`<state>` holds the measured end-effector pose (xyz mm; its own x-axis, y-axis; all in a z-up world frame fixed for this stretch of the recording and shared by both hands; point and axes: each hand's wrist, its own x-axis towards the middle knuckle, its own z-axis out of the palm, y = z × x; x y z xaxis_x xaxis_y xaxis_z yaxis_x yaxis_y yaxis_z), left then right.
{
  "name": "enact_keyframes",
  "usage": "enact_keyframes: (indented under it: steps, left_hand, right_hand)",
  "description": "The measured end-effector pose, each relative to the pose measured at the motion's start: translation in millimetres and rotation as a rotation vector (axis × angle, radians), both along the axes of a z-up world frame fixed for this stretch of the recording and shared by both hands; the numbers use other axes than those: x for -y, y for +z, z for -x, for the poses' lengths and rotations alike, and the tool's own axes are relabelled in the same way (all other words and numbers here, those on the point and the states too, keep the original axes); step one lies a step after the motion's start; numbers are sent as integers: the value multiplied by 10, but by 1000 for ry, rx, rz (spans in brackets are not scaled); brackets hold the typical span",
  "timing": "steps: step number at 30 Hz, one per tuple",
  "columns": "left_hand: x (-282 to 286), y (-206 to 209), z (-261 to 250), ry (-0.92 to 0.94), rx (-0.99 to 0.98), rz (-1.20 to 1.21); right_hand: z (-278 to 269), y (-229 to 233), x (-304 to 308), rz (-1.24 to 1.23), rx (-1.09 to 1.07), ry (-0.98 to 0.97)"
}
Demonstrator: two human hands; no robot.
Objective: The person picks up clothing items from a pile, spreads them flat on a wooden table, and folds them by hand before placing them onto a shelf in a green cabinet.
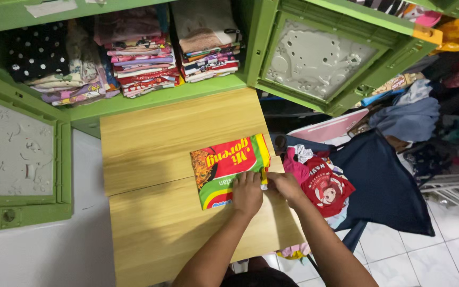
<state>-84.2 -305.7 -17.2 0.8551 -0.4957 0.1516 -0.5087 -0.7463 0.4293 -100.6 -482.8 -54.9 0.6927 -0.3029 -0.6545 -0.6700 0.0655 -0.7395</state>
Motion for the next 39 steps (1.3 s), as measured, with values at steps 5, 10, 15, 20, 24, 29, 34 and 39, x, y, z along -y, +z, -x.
enact_keyframes:
  steps: [5, 10, 15, 20, 24, 29, 34, 39]
  left_hand:
    - [-50, -156, -9, -50, 62, 4]
    - [-124, -133, 92, -109, 170, 22]
    - [-265, -48, 188, -121, 173, 90]
    - [-473, -31, 280, -125, 150, 144]
    - [-603, 4, 319, -123, 113, 208]
    - [-719, 94, 313, -107, 61, 298]
    - [-824, 177, 259, 39, -143, 443]
    - [-1001, 166, 98, 281, -362, 672]
  right_hand:
    - [-318, 405, 176, 803, 441, 303]
    - [-1088, 649, -6, 884, 700, 582]
    - [-1368, 754, -195, 878, 608, 1012]
    - [-1277, 865, -276, 861, 83, 1193]
    - [-1181, 793, -213, 860, 60, 1134]
    - [-1141, 577, -22, 744, 91, 1101]
    - [-843, 502, 69, 71, 320, 716]
    - [-626, 318, 322, -400, 190, 557]
